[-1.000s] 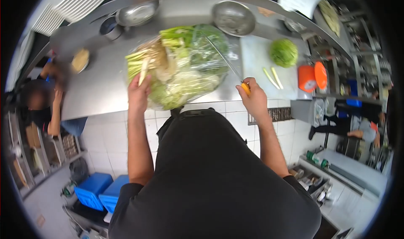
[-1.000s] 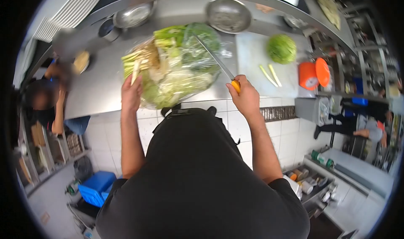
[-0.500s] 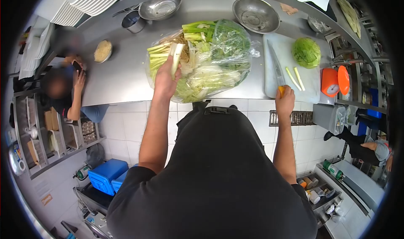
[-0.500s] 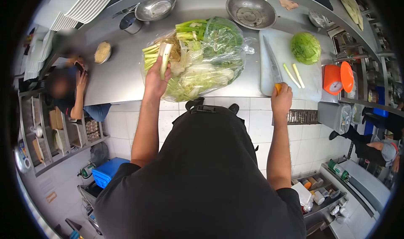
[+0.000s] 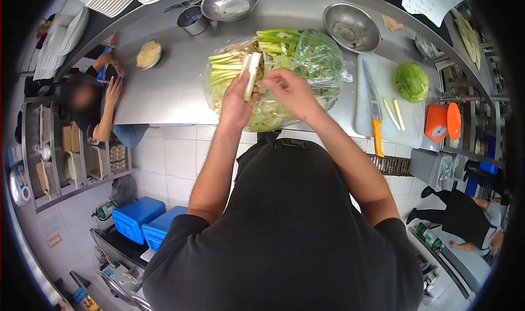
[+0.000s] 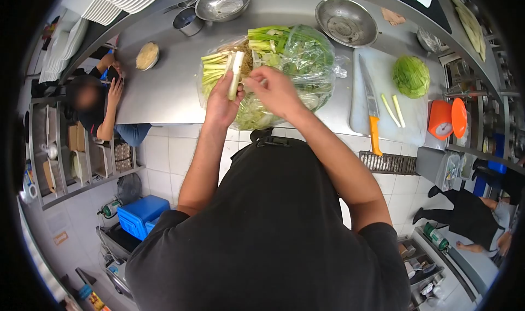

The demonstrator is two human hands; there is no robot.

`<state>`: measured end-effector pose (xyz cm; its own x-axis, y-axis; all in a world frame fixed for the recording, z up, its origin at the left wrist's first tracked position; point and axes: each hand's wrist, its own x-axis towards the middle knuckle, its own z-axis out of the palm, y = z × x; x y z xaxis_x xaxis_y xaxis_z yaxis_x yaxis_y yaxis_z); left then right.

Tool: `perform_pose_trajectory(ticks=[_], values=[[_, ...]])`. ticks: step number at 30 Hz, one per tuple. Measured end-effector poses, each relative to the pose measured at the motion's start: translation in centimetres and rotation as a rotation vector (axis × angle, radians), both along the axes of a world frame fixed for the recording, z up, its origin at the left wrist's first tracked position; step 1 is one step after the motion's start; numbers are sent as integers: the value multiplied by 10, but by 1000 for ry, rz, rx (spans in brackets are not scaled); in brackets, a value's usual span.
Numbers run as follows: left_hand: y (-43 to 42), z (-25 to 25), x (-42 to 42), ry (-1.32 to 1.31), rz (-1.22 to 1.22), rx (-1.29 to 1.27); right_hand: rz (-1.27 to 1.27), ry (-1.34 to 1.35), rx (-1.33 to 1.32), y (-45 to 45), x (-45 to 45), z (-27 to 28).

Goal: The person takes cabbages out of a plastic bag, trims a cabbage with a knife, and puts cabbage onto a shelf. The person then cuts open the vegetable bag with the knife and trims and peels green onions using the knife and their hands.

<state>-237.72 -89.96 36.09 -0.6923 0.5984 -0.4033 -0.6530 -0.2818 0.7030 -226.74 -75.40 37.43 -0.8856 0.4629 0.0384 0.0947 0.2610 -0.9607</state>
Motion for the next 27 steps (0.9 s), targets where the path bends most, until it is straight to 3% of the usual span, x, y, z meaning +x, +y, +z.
perform_pose_trajectory(ticks=[3, 17, 27], values=[[5, 7, 9, 3, 82, -8, 19, -36, -194, -18, -30, 1], [-7, -5, 2, 251, -23, -32, -50, -68, -386, -4, -49, 15], [-3, 6, 3, 177, -50, 40, 27, -32, -422, 6, -43, 22]])
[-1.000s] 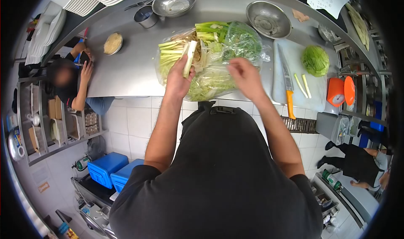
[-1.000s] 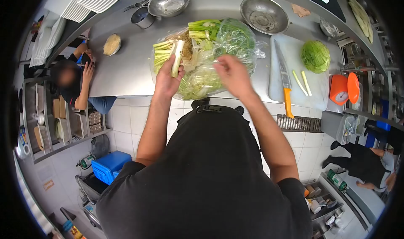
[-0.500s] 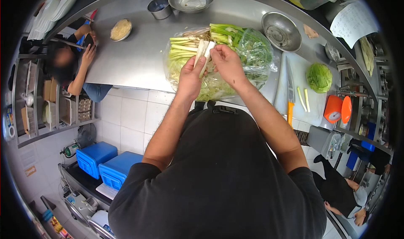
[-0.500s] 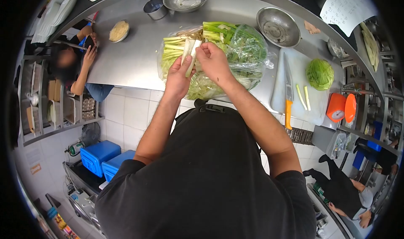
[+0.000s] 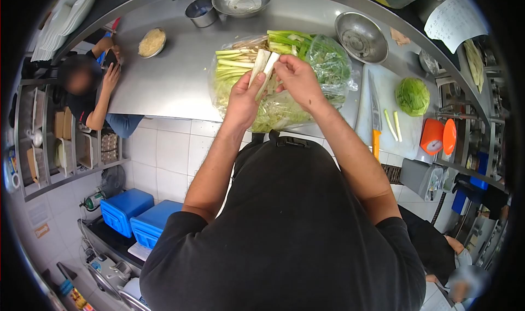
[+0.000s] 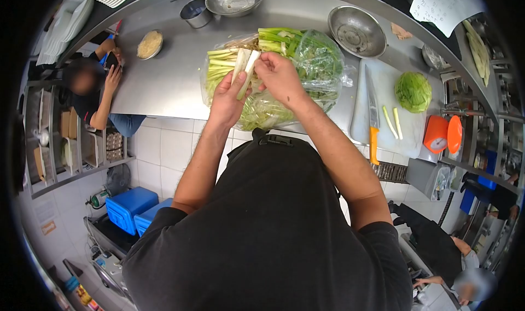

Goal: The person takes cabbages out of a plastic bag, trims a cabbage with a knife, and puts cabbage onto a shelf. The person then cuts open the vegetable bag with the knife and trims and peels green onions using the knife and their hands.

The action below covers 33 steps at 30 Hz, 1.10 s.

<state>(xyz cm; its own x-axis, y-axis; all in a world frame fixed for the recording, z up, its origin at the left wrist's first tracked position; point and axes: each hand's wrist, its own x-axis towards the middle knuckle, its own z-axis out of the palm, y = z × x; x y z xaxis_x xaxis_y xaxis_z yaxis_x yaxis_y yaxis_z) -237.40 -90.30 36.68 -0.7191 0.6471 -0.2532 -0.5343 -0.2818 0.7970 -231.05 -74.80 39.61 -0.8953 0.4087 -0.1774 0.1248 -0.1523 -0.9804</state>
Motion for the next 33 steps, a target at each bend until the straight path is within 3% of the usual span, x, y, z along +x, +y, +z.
perform_pose_trajectory(ticks=[20, 29, 33], values=[[-3, -8, 5, 144, -71, 0, 29, -73, -106, 13, 8, 9], [-3, -8, 10, 244, -60, -145, -28, -102, -119, 15, 8, 3], [0, -2, 16, 56, -26, -49, -41, -70, -158, 13, 9, 8]])
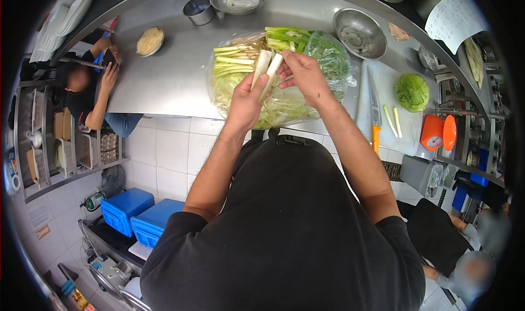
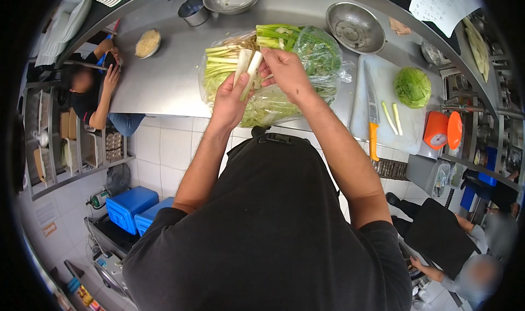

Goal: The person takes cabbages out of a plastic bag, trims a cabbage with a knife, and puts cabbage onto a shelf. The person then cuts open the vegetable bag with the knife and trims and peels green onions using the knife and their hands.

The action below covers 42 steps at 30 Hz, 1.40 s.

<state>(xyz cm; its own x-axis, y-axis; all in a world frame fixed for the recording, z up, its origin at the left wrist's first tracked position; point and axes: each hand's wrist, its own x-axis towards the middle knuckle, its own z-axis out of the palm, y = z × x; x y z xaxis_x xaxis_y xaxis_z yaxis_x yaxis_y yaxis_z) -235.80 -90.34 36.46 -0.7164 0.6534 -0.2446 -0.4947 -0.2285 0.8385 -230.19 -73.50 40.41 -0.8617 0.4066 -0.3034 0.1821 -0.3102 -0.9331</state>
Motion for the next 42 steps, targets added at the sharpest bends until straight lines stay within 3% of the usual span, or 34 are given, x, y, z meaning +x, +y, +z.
perform_pose_trajectory(ticks=[3, 6, 15, 35, 42], values=[[3, 0, -2, -100, 32, 53, -12, 11, -120, -1, 2, 5], [4, 0, -2, -94, 37, 58, 46, -9, 107, -8, 1, 2], [4, -1, 2, -52, 20, 51, 49, -19, 123, -6, 1, -6], [7, 2, -2, -75, 33, 14, 43, 1, -51, -2, 4, -5], [10, 9, 3, 120, 15, -94, 26, -26, -138, -5, 4, -6]])
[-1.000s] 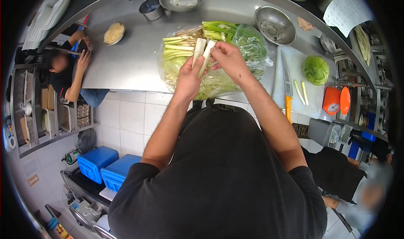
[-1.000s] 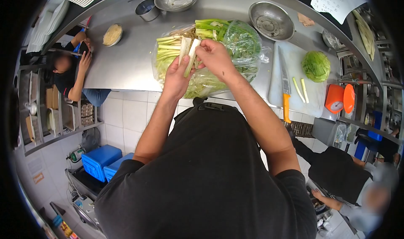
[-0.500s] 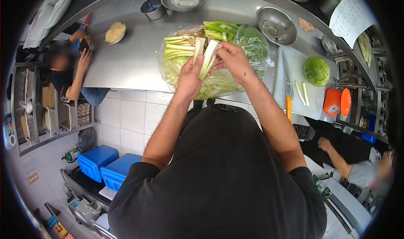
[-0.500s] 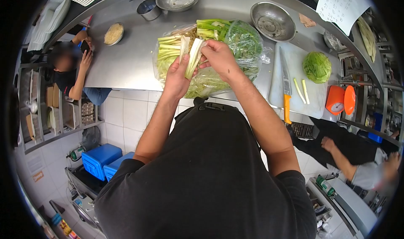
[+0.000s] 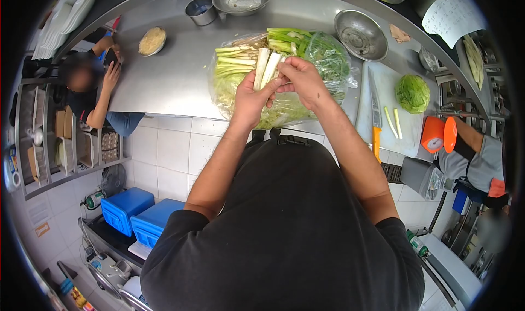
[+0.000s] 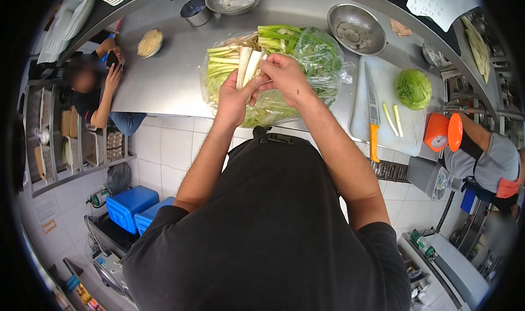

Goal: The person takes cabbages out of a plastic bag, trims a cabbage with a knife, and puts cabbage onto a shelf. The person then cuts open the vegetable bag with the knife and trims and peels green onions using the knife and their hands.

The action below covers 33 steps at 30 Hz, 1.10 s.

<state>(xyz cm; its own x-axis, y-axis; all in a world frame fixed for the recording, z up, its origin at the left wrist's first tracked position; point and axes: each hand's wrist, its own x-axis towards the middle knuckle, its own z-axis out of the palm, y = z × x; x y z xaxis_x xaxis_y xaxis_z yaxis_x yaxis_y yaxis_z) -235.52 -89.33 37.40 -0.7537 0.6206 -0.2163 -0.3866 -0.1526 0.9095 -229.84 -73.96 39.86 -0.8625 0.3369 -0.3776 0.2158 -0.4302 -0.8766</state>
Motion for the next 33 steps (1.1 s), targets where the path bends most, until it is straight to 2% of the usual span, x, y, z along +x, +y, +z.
perform_pose_trajectory(ticks=[8, 14, 17, 20, 23, 26, 30, 33], values=[[-14, -11, -11, -254, -41, 65, 56, 11, 48, -2, 3, -2], [-18, -4, -15, -324, -61, 16, 88, 13, 54, -1, 4, -3], [-20, -3, -17, -331, -75, 15, 101, 12, 56, -2, 3, -4], [-21, -5, -14, -138, -143, -63, 94, -7, 76, -4, 1, -4], [-21, -7, -14, -124, -140, -61, 76, 6, 54, -6, -1, -5], [-21, -8, -16, -245, -94, -36, 54, 30, 34, -7, -2, -9], [-25, -18, -19, -186, -89, -96, -19, 21, 55, -5, -1, -10], [-31, -22, -25, -151, -118, -119, 15, -15, 48, 2, 0, -17]])
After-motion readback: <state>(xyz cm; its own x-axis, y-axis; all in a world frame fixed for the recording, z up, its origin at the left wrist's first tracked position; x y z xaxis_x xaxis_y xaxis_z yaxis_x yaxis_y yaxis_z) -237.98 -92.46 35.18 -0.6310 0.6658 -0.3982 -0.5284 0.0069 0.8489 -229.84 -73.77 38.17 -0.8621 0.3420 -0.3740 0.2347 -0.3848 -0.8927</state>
